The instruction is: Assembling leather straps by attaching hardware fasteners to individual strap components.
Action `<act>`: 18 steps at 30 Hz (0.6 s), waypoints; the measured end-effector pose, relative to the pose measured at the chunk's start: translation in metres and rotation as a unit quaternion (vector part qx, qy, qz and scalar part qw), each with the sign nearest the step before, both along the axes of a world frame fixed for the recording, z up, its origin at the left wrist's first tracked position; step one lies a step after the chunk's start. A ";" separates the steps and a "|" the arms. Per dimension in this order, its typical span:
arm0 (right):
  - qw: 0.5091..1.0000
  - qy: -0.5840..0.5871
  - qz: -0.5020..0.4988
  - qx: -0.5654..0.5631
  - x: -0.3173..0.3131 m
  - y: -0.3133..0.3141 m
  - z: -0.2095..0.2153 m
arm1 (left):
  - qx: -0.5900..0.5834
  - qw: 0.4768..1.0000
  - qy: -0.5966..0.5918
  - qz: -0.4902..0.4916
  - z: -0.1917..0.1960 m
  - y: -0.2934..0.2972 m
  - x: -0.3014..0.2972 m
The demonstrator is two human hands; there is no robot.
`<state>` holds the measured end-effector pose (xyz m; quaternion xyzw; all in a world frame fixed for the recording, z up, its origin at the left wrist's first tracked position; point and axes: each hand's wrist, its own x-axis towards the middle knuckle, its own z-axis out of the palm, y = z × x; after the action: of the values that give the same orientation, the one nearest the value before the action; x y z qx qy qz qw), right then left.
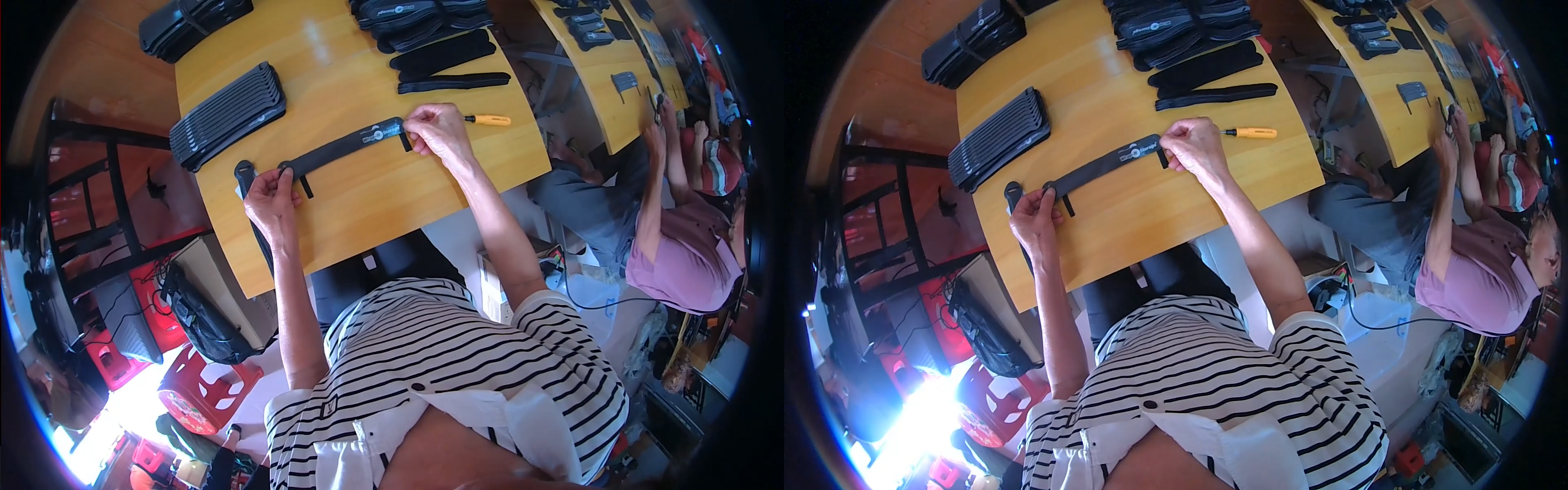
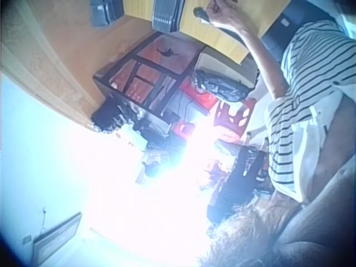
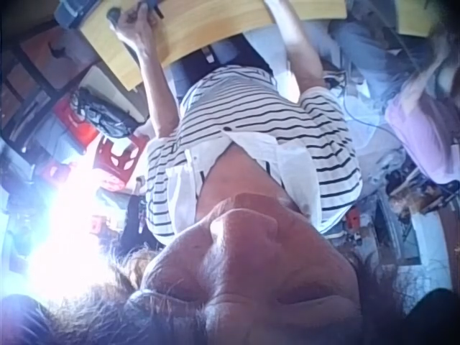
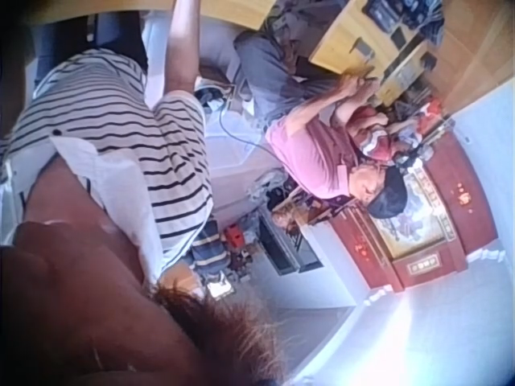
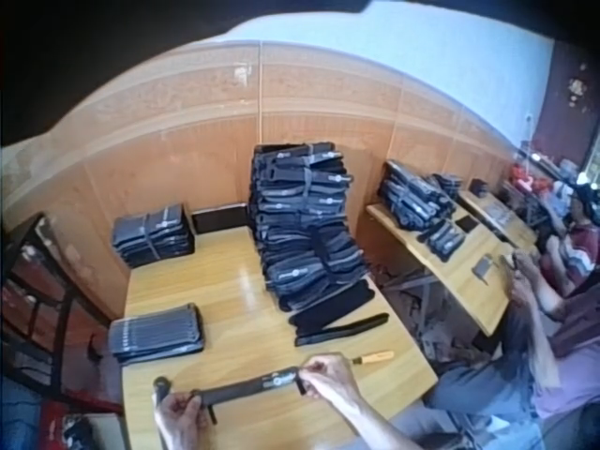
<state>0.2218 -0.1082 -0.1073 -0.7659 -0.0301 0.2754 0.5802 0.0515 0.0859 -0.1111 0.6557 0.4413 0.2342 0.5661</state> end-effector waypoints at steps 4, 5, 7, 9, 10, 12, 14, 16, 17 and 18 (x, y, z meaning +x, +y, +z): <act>1.000 0.000 -0.002 0.004 -0.001 0.001 0.002 | -0.003 1.000 0.002 0.003 -0.001 0.000 0.000; 1.000 0.000 -0.002 0.004 -0.001 0.001 0.002 | -0.003 1.000 0.002 0.003 -0.001 0.001 0.000; 1.000 0.000 0.001 -0.006 0.000 0.001 0.002 | -0.004 1.000 0.006 0.000 -0.002 0.001 0.000; 1.000 -0.004 0.002 -0.013 -0.001 0.002 0.003 | -0.002 1.000 0.004 0.000 -0.002 0.002 -0.001; 1.000 -0.008 0.003 -0.019 -0.001 0.002 0.004 | 0.001 1.000 0.002 0.000 -0.002 0.002 -0.001; 1.000 -0.009 0.002 -0.021 -0.002 0.002 0.005 | 0.003 1.000 0.007 0.000 -0.002 0.002 0.000; 1.000 -0.010 0.001 -0.022 -0.002 0.002 0.005 | 0.005 1.000 0.011 0.000 -0.002 0.001 0.000; 1.000 -0.010 0.001 -0.026 -0.001 0.002 0.005 | 0.006 1.000 0.013 0.003 -0.001 0.001 0.001; 1.000 -0.010 0.000 -0.026 -0.002 0.002 0.005 | 0.006 1.000 0.013 0.003 -0.001 0.000 0.001; 1.000 -0.012 -0.001 -0.025 -0.002 0.002 0.005 | 0.008 1.000 0.014 0.003 -0.001 0.000 0.001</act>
<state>0.2197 -0.1060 -0.1021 -0.7835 -0.0297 0.2665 0.5605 0.0522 0.0863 -0.1122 0.6616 0.4493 0.2305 0.5544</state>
